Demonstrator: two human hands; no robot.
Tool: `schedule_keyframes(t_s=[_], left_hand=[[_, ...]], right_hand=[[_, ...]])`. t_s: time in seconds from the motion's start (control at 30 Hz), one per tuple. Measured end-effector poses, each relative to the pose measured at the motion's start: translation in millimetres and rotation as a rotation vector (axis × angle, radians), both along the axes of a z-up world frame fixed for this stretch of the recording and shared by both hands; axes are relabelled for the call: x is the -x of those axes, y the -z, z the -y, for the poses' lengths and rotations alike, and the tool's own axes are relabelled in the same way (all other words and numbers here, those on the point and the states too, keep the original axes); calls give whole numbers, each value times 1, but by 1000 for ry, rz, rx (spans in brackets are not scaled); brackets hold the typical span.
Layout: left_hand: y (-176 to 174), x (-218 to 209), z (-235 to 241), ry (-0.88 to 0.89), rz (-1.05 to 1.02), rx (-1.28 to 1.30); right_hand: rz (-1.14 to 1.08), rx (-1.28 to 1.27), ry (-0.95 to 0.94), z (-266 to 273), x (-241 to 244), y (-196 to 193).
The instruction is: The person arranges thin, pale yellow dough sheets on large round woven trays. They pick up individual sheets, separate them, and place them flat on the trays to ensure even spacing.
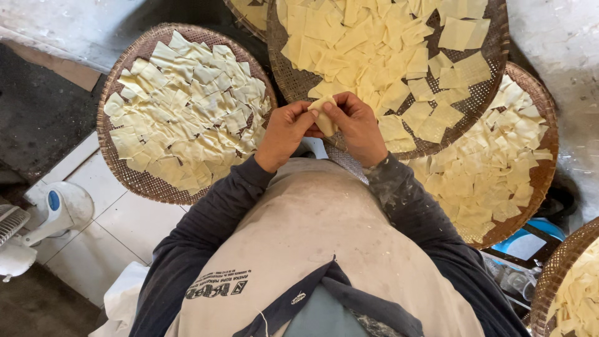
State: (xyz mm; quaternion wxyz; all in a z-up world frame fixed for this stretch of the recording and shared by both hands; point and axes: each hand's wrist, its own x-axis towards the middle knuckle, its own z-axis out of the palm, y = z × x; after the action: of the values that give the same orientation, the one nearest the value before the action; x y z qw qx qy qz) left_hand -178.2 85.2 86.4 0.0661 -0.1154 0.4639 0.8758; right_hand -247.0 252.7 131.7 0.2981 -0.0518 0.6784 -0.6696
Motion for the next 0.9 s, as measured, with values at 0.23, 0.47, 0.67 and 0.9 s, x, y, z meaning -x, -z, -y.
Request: schedule_keyframes(t_s=[0.23,0.47,0.67,0.9], left_hand=[[29,0,18,-148,64,105],[38,-20,45,-286,46,199],[46,-53,65,-355,86,280],[68,-79,68,-352,201,341]], right_hand=[[-115,-221,46,18,19,23],[-683,-618,-92,43,75,81],[-939,-718,-23,-15,88,94],[-983,-752,-281,-19,66,89]])
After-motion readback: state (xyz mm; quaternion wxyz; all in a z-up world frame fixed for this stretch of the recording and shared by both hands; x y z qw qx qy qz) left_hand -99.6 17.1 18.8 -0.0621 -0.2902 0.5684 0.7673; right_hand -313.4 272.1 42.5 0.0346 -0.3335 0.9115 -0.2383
